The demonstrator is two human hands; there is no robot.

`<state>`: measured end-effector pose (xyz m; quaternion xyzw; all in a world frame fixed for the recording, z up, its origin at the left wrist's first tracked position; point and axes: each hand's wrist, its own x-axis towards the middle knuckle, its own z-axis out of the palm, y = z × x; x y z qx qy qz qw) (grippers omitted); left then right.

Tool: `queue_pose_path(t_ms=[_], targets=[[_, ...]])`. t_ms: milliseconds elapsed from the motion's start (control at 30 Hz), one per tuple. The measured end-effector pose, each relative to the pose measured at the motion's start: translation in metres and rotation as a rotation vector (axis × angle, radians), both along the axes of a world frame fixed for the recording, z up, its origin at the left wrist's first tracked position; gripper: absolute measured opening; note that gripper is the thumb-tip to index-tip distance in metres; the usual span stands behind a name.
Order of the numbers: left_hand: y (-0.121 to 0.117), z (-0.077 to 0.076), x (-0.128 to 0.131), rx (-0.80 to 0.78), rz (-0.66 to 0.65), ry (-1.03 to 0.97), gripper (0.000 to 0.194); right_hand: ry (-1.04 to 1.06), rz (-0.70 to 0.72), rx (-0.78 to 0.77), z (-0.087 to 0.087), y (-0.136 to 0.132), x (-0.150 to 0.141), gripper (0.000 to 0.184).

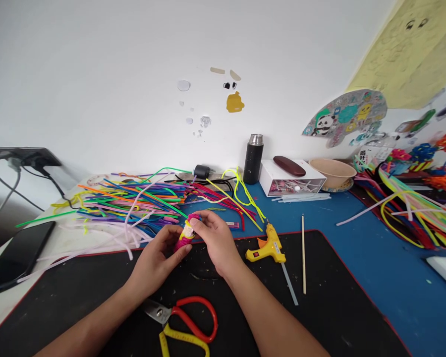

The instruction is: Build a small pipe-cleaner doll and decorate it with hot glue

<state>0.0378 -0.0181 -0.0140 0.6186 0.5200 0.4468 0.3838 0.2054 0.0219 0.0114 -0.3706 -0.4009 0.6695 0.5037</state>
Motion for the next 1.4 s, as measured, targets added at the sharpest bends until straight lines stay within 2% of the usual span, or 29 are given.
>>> queue_pose_path(t_ms=[1033, 1400], targets=[[-0.0017, -0.0012, 0.0003, 0.008, -0.011, 0.013, 0.023, -0.043, -0.019, 0.003, -0.0009, 0.0019, -0.0005, 0.039], [-0.0021, 0.0046, 0.0002, 0.013, -0.008, 0.056, 0.022, -0.042, -0.014, 0.003, 0.0021, 0.0006, -0.0007, 0.035]])
